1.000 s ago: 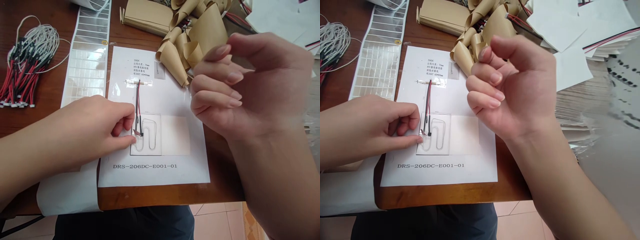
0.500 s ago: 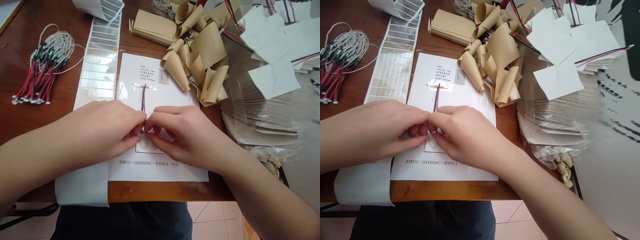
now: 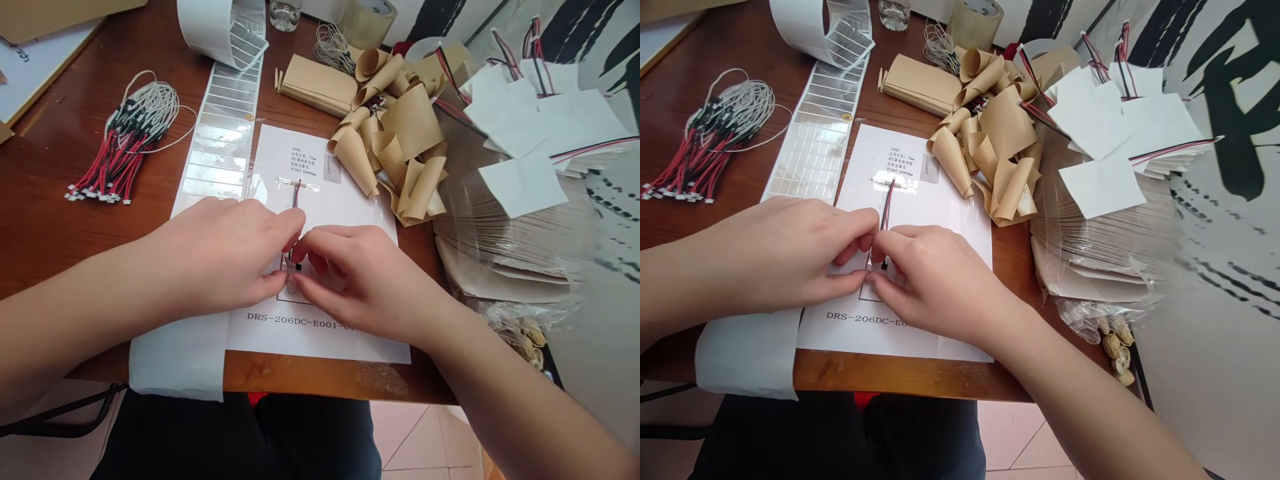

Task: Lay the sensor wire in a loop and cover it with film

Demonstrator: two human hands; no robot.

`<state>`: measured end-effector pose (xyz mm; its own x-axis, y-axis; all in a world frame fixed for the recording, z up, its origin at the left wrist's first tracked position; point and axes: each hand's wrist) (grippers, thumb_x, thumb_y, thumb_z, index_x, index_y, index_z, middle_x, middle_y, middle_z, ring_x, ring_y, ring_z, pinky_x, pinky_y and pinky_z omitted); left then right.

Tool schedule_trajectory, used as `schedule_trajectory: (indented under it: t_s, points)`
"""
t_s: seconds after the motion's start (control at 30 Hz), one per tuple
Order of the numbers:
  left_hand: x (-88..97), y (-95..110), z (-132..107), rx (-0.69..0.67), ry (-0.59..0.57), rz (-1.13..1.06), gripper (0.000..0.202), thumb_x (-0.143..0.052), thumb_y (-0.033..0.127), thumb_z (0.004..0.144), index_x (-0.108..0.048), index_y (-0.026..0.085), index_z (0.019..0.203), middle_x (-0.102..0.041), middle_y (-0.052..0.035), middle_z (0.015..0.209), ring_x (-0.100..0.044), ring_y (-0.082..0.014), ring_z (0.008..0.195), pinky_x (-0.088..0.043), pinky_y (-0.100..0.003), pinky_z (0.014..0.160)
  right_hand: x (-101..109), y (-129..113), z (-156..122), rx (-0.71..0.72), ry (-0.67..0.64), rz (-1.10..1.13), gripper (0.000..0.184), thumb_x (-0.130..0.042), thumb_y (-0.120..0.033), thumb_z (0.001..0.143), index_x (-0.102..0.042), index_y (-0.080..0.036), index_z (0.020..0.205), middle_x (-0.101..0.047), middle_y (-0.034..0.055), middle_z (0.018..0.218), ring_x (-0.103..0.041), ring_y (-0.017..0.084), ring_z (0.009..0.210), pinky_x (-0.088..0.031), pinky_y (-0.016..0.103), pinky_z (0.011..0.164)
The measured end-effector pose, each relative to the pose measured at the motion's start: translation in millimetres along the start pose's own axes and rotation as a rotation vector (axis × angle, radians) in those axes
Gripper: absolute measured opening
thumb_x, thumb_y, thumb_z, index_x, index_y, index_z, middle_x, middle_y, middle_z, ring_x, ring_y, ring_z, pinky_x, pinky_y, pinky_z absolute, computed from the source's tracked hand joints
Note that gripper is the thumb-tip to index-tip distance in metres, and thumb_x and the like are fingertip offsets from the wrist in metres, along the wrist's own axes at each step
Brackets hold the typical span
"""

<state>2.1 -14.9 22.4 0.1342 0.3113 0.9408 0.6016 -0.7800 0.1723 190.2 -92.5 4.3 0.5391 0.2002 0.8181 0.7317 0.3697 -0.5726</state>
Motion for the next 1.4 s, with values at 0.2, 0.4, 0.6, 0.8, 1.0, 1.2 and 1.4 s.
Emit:
schedule_trajectory:
  t_s: [0.2,0.4,0.6,0.8,1.0,1.2,1.4]
  points:
    - [-0.9,0,0,-0.010,0.026,-0.006,0.027,-0.049,0.046,0.089,-0.059,0.027,0.105,-0.071,-0.0067,0.076,-0.061,-0.0258,0.057,-0.031,-0.036,0.052,-7,-7,0,-0.042,0.072,0.050,0.013,-0.056,-0.015,0.089,-0.055,-0.019,0.077,-0.053,-0.0029,0.062,-0.045,0.011,0.057,-0.033,0.025,0.057]
    - [-1.2,-2,2,-0.009,-0.012,0.003,0.029,-0.048,0.046,0.089,-0.061,0.027,0.107,-0.073,-0.0080,0.083,-0.064,-0.0255,0.062,-0.032,-0.036,0.052,-4,-5,2,-0.065,0.120,0.109,0.015,-0.056,-0.013,0.088,-0.051,-0.021,0.075,-0.054,-0.0043,0.062,-0.043,0.010,0.055,-0.035,0.024,0.058]
    - [-1.3,-2,2,0.001,-0.022,0.021,0.032,-0.049,0.045,0.090,-0.060,0.027,0.114,-0.071,-0.0067,0.080,-0.063,-0.0243,0.061,-0.032,-0.035,0.054,3,-5,1,-0.122,0.091,0.075,0.008,-0.063,-0.017,0.087,-0.062,-0.019,0.080,-0.056,-0.0041,0.061,-0.046,0.010,0.054,-0.035,0.025,0.057]
    - [-1.4,0,1,-0.004,-0.038,0.040,0.035,-0.044,0.048,0.093,-0.061,0.026,0.115,-0.068,-0.0072,0.074,-0.061,-0.0253,0.058,-0.032,-0.035,0.054,-6,-4,2,-0.090,0.042,0.026,0.014,-0.061,-0.015,0.086,-0.056,-0.020,0.074,-0.054,-0.0043,0.059,-0.046,0.010,0.054,-0.033,0.024,0.056]
    - [-2.7,-1,1,-0.011,-0.023,0.020,0.035,-0.047,0.045,0.091,-0.065,0.026,0.115,-0.065,-0.0059,0.069,-0.060,-0.0257,0.057,-0.034,-0.035,0.055,-9,-3,3,-0.077,0.069,0.099,0.017,-0.060,-0.011,0.085,-0.053,-0.021,0.073,-0.051,-0.0061,0.059,-0.042,0.009,0.053,-0.035,0.023,0.057]
    - [-4.5,-1,2,-0.030,-0.002,-0.001,0.032,-0.048,0.041,0.089,-0.064,0.026,0.113,-0.066,-0.0055,0.072,-0.059,-0.0239,0.056,-0.031,-0.034,0.053,-7,-3,4,-0.084,0.064,0.124,0.014,-0.058,-0.012,0.085,-0.053,-0.020,0.075,-0.052,-0.0055,0.061,-0.042,0.009,0.054,-0.035,0.024,0.057]
    - [-5.5,-1,0,-0.031,0.023,-0.023,0.029,-0.048,0.041,0.089,-0.064,0.026,0.108,-0.068,-0.0054,0.073,-0.059,-0.0229,0.056,-0.030,-0.034,0.052,-8,-4,5,-0.079,0.088,0.107,0.012,-0.057,-0.013,0.083,-0.054,-0.021,0.075,-0.054,-0.0045,0.061,-0.043,0.010,0.054,-0.036,0.024,0.057]
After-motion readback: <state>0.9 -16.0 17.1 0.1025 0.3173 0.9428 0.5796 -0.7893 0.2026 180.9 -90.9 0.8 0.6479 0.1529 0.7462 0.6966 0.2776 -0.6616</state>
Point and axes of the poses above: each hand's wrist, its own z-axis towards the middle knuckle, its own x-axis out of the back of the hand, y = z × x
